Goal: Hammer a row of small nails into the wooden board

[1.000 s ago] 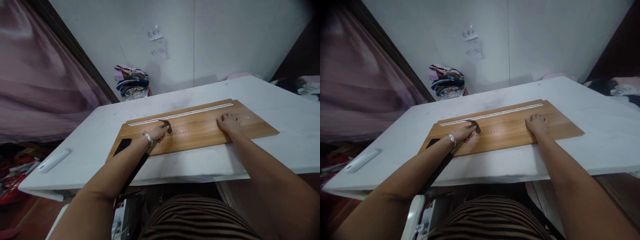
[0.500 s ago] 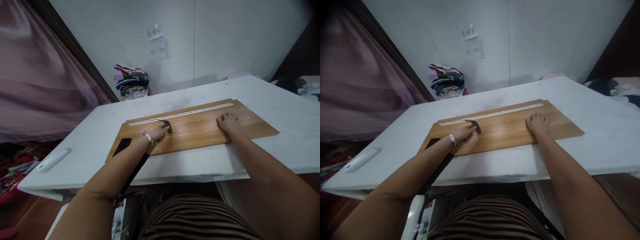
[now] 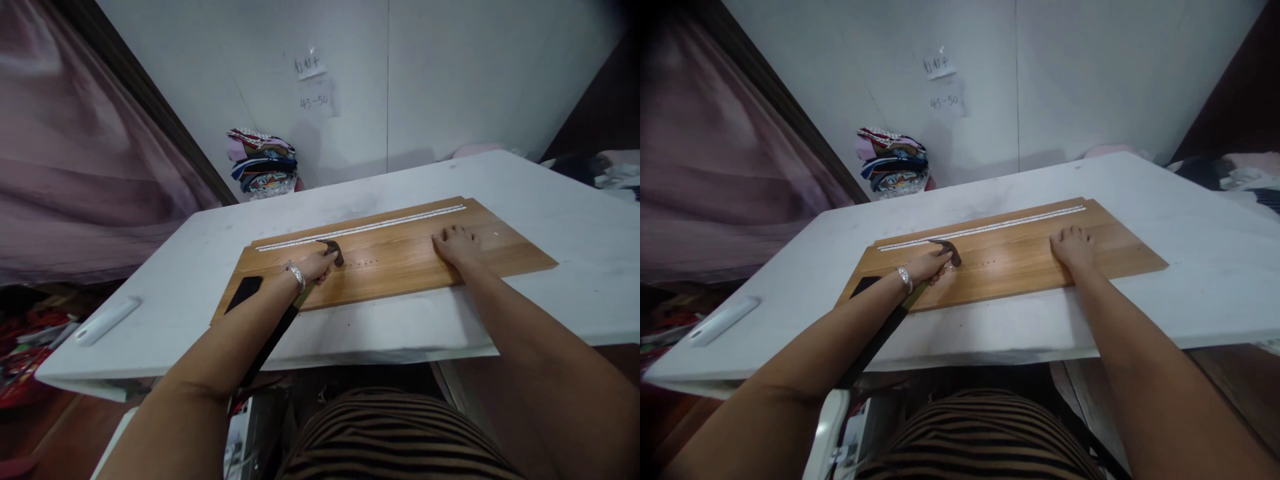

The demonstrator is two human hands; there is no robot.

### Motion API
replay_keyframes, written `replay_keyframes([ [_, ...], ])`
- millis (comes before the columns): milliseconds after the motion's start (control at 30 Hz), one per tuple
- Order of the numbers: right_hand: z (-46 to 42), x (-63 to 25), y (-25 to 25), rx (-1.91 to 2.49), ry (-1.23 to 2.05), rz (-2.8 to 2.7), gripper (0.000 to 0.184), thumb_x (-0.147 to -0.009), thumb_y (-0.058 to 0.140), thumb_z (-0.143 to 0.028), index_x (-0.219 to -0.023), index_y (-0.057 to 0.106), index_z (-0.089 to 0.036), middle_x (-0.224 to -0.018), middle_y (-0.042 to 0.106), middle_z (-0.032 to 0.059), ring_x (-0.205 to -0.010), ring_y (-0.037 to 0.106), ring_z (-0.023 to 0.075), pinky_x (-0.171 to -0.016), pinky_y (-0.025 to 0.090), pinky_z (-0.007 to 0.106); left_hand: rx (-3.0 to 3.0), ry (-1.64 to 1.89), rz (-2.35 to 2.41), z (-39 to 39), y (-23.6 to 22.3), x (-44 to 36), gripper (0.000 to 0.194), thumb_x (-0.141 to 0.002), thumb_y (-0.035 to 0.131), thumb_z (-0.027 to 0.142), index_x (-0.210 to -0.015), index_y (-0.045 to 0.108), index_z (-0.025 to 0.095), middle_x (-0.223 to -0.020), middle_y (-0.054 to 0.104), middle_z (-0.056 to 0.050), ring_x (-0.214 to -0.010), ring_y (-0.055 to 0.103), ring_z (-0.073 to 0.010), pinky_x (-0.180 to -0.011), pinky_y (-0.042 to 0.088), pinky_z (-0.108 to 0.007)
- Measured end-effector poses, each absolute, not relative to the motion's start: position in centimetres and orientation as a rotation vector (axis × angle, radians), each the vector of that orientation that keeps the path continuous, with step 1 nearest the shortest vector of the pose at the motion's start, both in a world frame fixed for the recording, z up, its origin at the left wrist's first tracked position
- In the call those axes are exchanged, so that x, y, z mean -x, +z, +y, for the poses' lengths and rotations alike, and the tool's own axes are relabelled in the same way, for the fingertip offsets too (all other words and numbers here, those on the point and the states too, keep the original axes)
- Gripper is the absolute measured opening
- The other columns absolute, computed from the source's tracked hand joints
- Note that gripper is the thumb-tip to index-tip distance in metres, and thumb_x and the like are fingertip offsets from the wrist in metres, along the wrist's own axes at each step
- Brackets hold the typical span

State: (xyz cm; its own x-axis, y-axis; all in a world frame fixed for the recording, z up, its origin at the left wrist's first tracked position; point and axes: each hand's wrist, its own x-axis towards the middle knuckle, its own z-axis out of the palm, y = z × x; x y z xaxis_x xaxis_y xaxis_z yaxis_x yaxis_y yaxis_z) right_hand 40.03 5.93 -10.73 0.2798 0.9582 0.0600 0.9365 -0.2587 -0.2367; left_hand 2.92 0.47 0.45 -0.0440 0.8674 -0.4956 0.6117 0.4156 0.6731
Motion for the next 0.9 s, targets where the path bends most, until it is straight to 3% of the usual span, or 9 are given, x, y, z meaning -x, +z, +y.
replay_keyframes([
  [900,5.95,-39.93,-10.66,2.335,0.149,-1.741,0.058,-0.107,0.03,-0.049,-0.13,0.069,-0.012,-0.147,0.062,0.024,-0.142,0.049,0.038,-0.117,0.035,0.054,-1.333,0.358,1.738,1.33,0.39,-2.49,0.029,-0.11,0.053,0.047,-0.105,0.061,0.02,-0.062,0.052,0.006,-0.043,0.044,-0.0088,-0.045,0.038,-0.02],
])
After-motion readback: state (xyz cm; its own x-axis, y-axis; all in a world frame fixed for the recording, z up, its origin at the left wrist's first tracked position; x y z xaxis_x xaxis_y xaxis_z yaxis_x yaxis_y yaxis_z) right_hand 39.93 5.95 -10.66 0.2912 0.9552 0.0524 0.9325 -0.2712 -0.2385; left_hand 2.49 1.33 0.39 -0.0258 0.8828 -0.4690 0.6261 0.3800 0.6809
